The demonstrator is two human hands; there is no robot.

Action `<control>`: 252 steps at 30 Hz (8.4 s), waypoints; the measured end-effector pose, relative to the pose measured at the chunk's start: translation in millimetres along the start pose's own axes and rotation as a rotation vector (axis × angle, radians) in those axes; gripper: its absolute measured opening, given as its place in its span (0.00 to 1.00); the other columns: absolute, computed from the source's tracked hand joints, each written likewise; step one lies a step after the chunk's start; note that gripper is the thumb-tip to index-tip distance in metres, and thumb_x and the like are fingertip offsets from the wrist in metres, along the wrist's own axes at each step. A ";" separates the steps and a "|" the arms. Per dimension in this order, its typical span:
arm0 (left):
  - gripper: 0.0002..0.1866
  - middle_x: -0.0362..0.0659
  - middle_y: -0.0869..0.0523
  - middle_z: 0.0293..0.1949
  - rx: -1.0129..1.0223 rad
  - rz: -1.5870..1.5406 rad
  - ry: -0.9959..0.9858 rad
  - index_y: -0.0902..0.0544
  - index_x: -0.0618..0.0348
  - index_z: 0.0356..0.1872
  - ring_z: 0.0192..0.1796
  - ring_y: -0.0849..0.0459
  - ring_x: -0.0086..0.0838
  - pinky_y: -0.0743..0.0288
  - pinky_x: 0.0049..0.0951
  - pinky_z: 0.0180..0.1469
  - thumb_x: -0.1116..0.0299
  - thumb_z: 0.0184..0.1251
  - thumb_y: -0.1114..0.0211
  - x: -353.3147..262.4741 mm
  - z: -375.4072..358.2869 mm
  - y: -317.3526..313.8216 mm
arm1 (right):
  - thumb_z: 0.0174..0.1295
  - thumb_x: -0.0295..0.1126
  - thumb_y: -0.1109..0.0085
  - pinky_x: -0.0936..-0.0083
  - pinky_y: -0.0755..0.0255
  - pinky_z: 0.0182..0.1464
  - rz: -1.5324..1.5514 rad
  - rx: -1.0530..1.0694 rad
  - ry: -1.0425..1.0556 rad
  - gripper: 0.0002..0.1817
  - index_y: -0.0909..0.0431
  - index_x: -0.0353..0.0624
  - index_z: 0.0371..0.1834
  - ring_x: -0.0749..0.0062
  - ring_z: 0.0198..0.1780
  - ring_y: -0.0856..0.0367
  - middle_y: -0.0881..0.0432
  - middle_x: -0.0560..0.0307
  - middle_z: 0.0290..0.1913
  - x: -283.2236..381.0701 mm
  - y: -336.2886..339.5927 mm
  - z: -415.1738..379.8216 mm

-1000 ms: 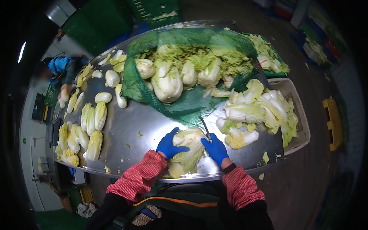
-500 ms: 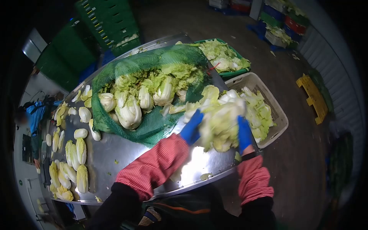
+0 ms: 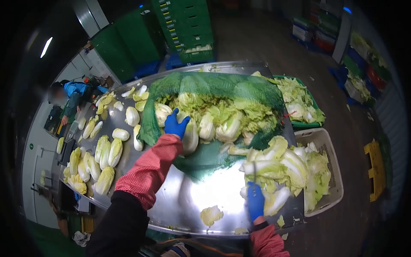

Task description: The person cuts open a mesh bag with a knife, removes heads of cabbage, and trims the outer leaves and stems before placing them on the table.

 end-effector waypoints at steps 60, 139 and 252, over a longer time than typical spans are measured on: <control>0.17 0.42 0.17 0.26 0.667 -0.715 0.365 0.17 0.63 0.30 0.31 0.18 0.29 0.27 0.30 0.36 0.56 0.61 0.30 71.1 -212.9 156.1 | 0.66 0.36 0.49 0.72 0.25 0.38 -0.102 0.450 -0.151 0.15 0.24 0.47 0.54 0.69 0.31 0.22 0.20 0.54 0.34 78.1 -123.7 -47.9; 0.56 0.63 0.36 0.67 0.379 -0.032 -0.197 0.40 0.59 0.71 0.69 0.35 0.51 0.39 0.44 0.69 0.46 0.42 0.21 98.0 -177.7 113.0 | 0.60 0.46 0.38 0.67 0.27 0.51 -0.330 0.401 0.083 0.25 0.26 0.44 0.56 0.60 0.50 0.20 0.20 0.49 0.51 118.5 -161.0 -40.9; 0.41 0.62 0.20 0.49 0.587 -0.213 -0.136 0.32 0.59 0.67 0.52 0.21 0.53 0.30 0.44 0.57 0.42 0.60 0.37 65.8 -247.2 58.0 | 0.59 0.58 0.43 0.61 0.26 0.49 -0.390 0.424 0.035 0.28 0.23 0.43 0.46 0.49 0.46 0.18 0.17 0.42 0.43 132.3 -146.0 -50.8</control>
Point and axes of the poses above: each hand's wrist, its own z-axis towards the middle knuckle, its own y-axis out of the back of the hand, x = y × z, the point moved 8 cm from there along z, towards the middle knuckle
